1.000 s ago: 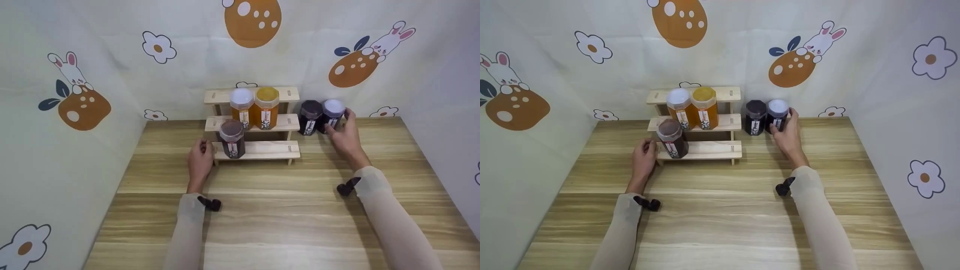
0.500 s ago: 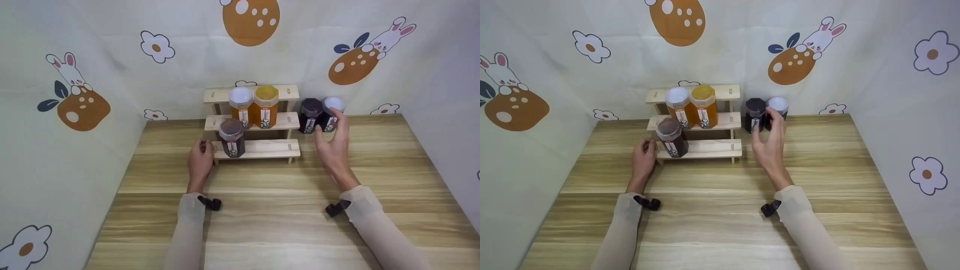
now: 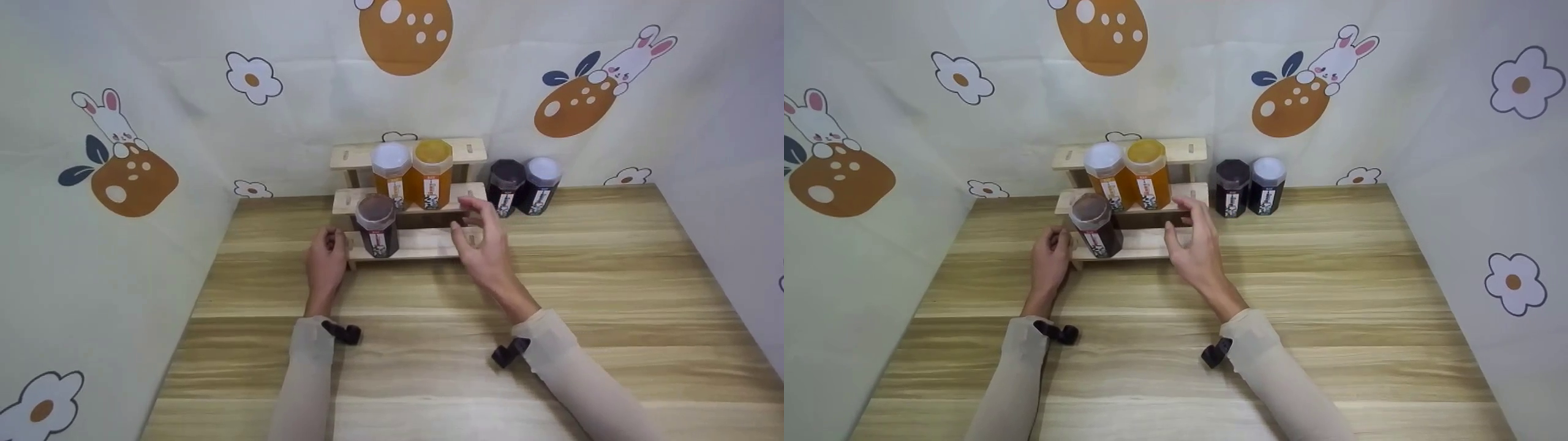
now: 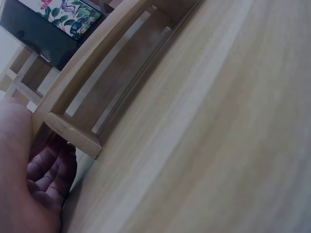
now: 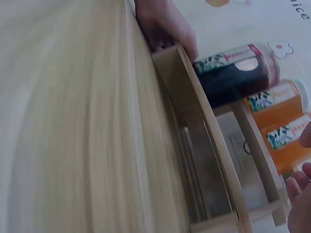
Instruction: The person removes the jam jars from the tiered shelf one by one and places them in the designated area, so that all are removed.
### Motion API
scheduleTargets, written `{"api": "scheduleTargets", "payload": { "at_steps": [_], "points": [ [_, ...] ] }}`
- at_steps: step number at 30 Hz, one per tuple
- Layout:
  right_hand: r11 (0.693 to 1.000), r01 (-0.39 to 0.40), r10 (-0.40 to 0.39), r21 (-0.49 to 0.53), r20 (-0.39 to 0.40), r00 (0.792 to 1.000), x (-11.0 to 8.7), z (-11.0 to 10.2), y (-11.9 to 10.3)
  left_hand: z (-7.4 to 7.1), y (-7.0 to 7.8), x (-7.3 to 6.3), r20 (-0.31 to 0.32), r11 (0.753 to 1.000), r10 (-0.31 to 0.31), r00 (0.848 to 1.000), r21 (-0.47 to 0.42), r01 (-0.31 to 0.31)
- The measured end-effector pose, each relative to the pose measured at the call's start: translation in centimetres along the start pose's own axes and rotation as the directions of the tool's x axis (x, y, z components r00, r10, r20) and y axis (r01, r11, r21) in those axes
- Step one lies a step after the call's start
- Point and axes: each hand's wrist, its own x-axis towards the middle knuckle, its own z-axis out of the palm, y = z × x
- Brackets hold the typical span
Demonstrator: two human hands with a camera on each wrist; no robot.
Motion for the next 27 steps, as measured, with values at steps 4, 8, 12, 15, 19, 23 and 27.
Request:
{"api": "scheduleTargets", "payload": {
  "at_steps": [4,8,12,15,19,23,27],
  "points": [
    [1.000,0.000,-0.002,0.028,0.080,0.997,-0.4,1.8,-0.3,-0.1,0.0,0.0,0.002,1.000,-0.006,1.000,-0.014,0.006],
    [0.998,-0.018,0.010,0.059,0.133,0.991,-0.6,3.3,-0.5,-0.1,0.2,0.0,0.017,0.999,-0.029,0.999,-0.018,0.029],
    [0.994,-0.077,0.063,0.082,0.164,0.984,-0.9,4.6,-0.6,-0.1,0.3,0.0,0.025,0.999,-0.050,0.998,-0.006,0.050],
    [0.988,-0.117,0.097,0.102,0.185,0.978,-1.0,5.4,-0.5,-0.1,0.3,0.0,0.024,0.998,-0.060,0.998,-0.003,0.060],
    [0.981,-0.159,0.130,0.114,0.224,0.966,-1.3,6.5,-0.4,-0.1,0.4,0.0,0.025,0.997,-0.081,0.996,0.008,0.081],
    [0.978,-0.189,0.161,0.090,0.257,0.953,-1.7,7.5,-0.5,-0.2,0.6,0.0,0.024,0.995,-0.102,0.994,0.009,0.102],
    [0.975,-0.207,0.182,0.075,0.258,0.949,-1.9,8.4,-0.5,-0.2,0.8,0.1,0.039,0.992,-0.124,0.992,-0.011,0.125]
  ]
}}
